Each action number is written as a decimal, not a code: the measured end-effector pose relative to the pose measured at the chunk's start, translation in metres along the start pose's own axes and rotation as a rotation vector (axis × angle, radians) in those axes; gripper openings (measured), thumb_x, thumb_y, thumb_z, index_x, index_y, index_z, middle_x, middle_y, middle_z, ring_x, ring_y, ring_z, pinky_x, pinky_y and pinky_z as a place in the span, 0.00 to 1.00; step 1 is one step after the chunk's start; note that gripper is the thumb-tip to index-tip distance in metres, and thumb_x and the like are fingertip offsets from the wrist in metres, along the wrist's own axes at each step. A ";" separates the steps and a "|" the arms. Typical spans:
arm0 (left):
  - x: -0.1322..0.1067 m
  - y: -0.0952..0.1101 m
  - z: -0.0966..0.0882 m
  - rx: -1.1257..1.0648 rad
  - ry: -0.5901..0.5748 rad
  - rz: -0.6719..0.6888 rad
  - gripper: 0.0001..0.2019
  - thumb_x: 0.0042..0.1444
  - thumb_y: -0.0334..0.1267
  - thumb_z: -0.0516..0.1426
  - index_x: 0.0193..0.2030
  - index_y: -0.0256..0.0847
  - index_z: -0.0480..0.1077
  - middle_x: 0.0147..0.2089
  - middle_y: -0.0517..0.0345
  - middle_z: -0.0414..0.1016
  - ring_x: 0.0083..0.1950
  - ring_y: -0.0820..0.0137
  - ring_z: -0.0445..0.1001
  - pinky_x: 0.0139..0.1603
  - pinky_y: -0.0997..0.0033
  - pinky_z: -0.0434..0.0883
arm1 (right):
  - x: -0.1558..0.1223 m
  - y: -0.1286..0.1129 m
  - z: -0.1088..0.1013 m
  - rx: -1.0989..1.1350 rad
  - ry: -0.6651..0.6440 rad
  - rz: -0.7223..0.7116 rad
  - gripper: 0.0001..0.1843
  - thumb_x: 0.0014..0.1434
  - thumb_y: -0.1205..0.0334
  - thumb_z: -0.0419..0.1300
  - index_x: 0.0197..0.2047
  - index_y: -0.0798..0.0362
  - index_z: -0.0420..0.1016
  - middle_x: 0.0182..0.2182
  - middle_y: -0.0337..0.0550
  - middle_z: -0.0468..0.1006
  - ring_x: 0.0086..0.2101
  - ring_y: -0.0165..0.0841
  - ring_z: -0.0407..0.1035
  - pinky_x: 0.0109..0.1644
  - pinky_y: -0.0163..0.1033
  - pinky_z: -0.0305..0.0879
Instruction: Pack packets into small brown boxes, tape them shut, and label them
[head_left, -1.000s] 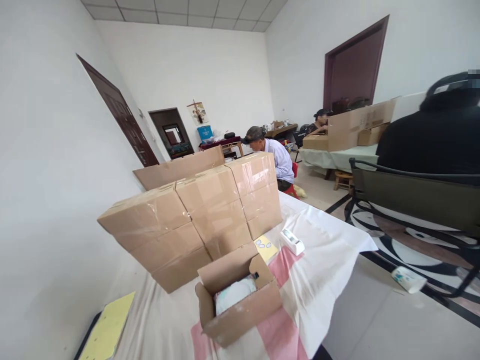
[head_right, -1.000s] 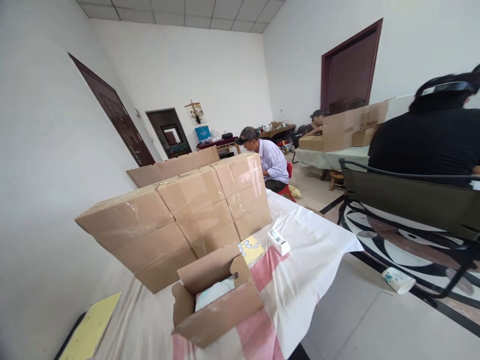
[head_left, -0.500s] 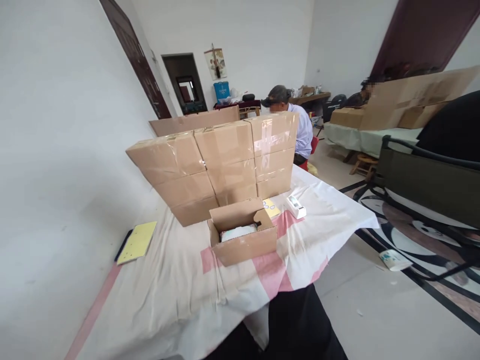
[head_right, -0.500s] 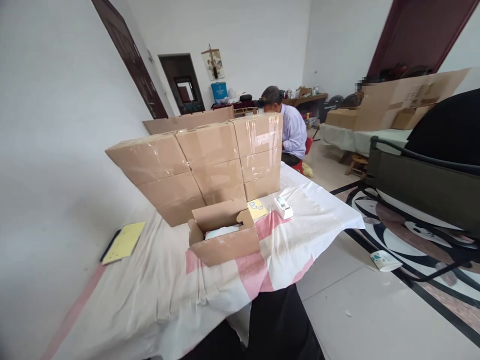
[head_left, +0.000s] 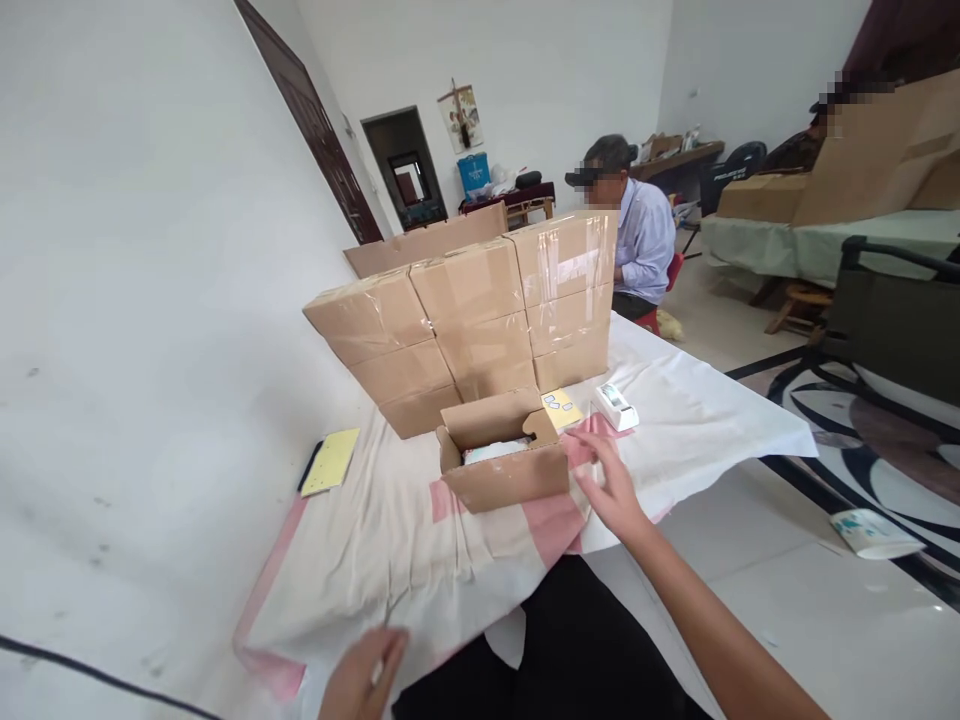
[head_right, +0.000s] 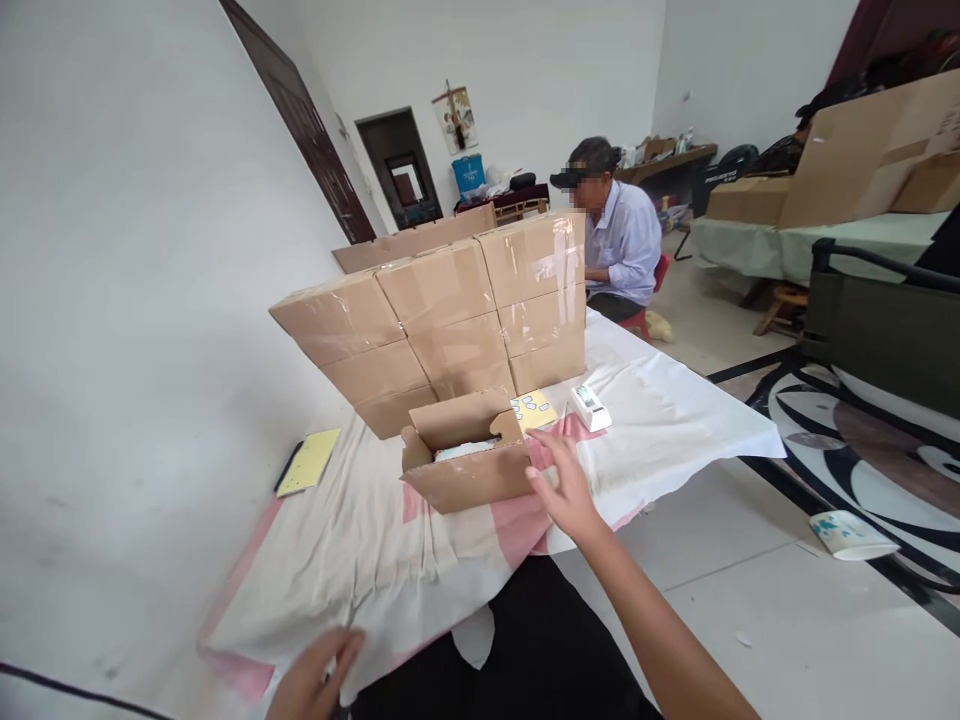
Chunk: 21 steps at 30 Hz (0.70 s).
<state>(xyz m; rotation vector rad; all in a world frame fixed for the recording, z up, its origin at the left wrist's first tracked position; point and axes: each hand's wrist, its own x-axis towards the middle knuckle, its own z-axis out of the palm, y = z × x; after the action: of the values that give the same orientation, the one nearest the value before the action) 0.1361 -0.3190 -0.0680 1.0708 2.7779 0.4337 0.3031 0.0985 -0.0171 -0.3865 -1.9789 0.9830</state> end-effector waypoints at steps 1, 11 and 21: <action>0.018 0.003 -0.008 -0.022 0.057 0.001 0.20 0.67 0.55 0.50 0.50 0.48 0.76 0.46 0.50 0.80 0.48 0.58 0.79 0.50 0.58 0.78 | 0.010 0.000 0.014 0.019 -0.030 0.002 0.25 0.68 0.48 0.55 0.65 0.48 0.66 0.55 0.53 0.73 0.56 0.46 0.66 0.59 0.52 0.67; 0.179 0.108 -0.005 -0.873 0.325 0.274 0.40 0.56 0.55 0.63 0.72 0.46 0.57 0.64 0.42 0.70 0.66 0.53 0.70 0.69 0.45 0.64 | 0.008 0.027 0.047 0.088 -0.045 -0.026 0.18 0.69 0.46 0.53 0.37 0.49 0.75 0.41 0.48 0.76 0.49 0.46 0.62 0.55 0.52 0.62; 0.188 0.143 0.026 -1.095 0.552 0.102 0.36 0.60 0.57 0.60 0.71 0.42 0.60 0.71 0.39 0.64 0.71 0.53 0.66 0.71 0.51 0.64 | 0.011 0.026 0.051 0.167 -0.016 0.027 0.14 0.69 0.50 0.55 0.44 0.49 0.77 0.40 0.47 0.75 0.48 0.44 0.62 0.57 0.50 0.63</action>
<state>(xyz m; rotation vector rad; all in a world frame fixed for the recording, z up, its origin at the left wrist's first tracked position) 0.0938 -0.0851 -0.0521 0.8299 2.1435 2.1664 0.2526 0.0969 -0.0467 -0.3146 -1.8933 1.1620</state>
